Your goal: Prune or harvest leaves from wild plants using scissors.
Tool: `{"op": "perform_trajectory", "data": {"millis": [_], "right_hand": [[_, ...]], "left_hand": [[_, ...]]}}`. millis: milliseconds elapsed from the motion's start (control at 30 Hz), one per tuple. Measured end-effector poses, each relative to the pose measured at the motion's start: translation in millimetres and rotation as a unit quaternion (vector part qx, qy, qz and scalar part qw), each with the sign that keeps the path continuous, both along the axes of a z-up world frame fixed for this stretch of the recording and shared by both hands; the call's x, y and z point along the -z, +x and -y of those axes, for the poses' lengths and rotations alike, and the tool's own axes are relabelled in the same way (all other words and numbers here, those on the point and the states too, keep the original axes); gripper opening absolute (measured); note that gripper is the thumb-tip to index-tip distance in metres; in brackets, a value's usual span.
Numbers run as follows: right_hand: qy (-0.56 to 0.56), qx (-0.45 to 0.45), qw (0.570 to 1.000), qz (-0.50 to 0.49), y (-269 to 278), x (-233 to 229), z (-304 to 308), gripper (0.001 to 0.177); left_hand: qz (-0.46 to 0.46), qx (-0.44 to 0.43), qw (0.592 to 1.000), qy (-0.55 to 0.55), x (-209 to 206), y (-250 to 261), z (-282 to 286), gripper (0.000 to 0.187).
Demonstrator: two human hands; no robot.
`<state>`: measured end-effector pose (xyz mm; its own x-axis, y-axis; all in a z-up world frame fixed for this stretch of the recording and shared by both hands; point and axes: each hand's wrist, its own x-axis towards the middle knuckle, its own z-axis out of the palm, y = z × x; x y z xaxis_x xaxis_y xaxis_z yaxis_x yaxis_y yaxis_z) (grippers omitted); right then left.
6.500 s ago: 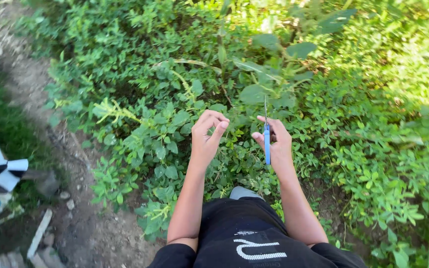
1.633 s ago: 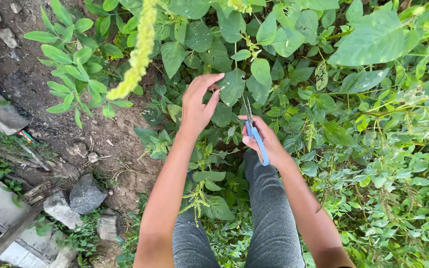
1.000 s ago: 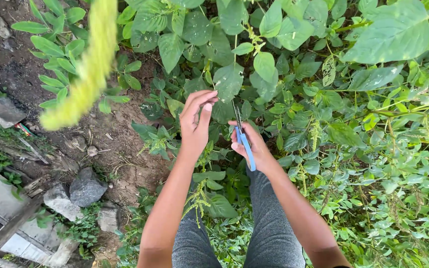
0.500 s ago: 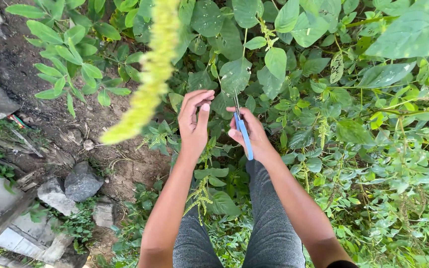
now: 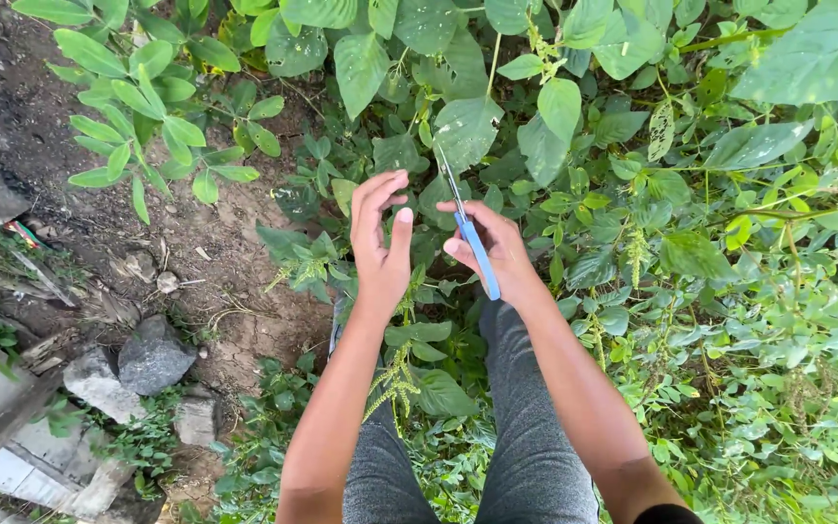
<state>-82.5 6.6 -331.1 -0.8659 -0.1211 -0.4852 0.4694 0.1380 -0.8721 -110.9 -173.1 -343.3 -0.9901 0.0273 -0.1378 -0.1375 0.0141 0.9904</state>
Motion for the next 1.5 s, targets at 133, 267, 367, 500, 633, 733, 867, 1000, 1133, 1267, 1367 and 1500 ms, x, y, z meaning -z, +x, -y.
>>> {"op": "perform_trajectory", "data": {"millis": [133, 267, 367, 500, 633, 733, 867, 1000, 1133, 1267, 1367, 1500], "right_hand": [[-0.002, 0.007, 1.000, 0.021, -1.8, -1.4, 0.5, 0.045], [-0.015, 0.036, 0.998, 0.044, -2.5, -7.5, 2.1, 0.048], [-0.003, 0.026, 0.999, 0.043, 5.7, -4.9, 0.1, 0.049], [0.031, -0.041, 0.999, -0.003, 15.8, -7.5, -4.2, 0.058], [0.079, -0.097, 0.992, -0.033, 26.9, -2.4, -6.6, 0.070], [0.039, -0.073, 0.996, -0.017, 28.0, -3.8, -5.0, 0.071], [0.041, -0.062, 0.997, -0.026, 14.3, -10.1, 1.2, 0.067], [0.038, -0.043, 0.998, 0.016, -3.5, -13.3, 7.8, 0.066], [0.016, -0.035, 0.999, -0.036, -12.0, -6.0, 6.8, 0.065], [-0.008, -0.003, 1.000, -0.007, -13.3, -1.6, 5.8, 0.066], [-0.055, 0.047, 0.997, 0.027, -11.0, 2.1, 6.2, 0.062], [0.039, 0.058, 0.997, 0.032, -1.9, 7.6, 7.1, 0.049]], "left_hand": [[0.006, -0.001, 1.000, -0.005, 1.3, 2.7, 1.3, 0.030], [0.005, 0.001, 1.000, -0.016, 2.5, 7.0, -0.3, 0.029], [-0.005, -0.006, 1.000, -0.019, 2.2, 10.8, -1.1, 0.028], [0.001, -0.022, 1.000, -0.019, 1.2, 12.8, -0.5, 0.027], [-0.003, 0.011, 1.000, -0.029, -1.6, 9.4, -0.3, 0.034], [-0.015, 0.046, 0.997, -0.058, -5.7, 9.2, -1.1, 0.040], [-0.011, 0.046, 0.998, -0.043, -4.1, 10.6, -2.2, 0.047], [-0.025, 0.060, 0.996, -0.054, -3.2, 12.1, -1.8, 0.053], [-0.015, 0.054, 0.997, -0.045, -2.3, 16.4, 0.7, 0.055], [-0.003, 0.053, 0.997, -0.047, -0.1, 20.0, 1.8, 0.055], [-0.005, 0.052, 0.997, -0.048, 2.2, 19.3, 0.8, 0.055], [-0.006, 0.056, 0.997, -0.048, 2.2, 16.8, -1.9, 0.057]]}}
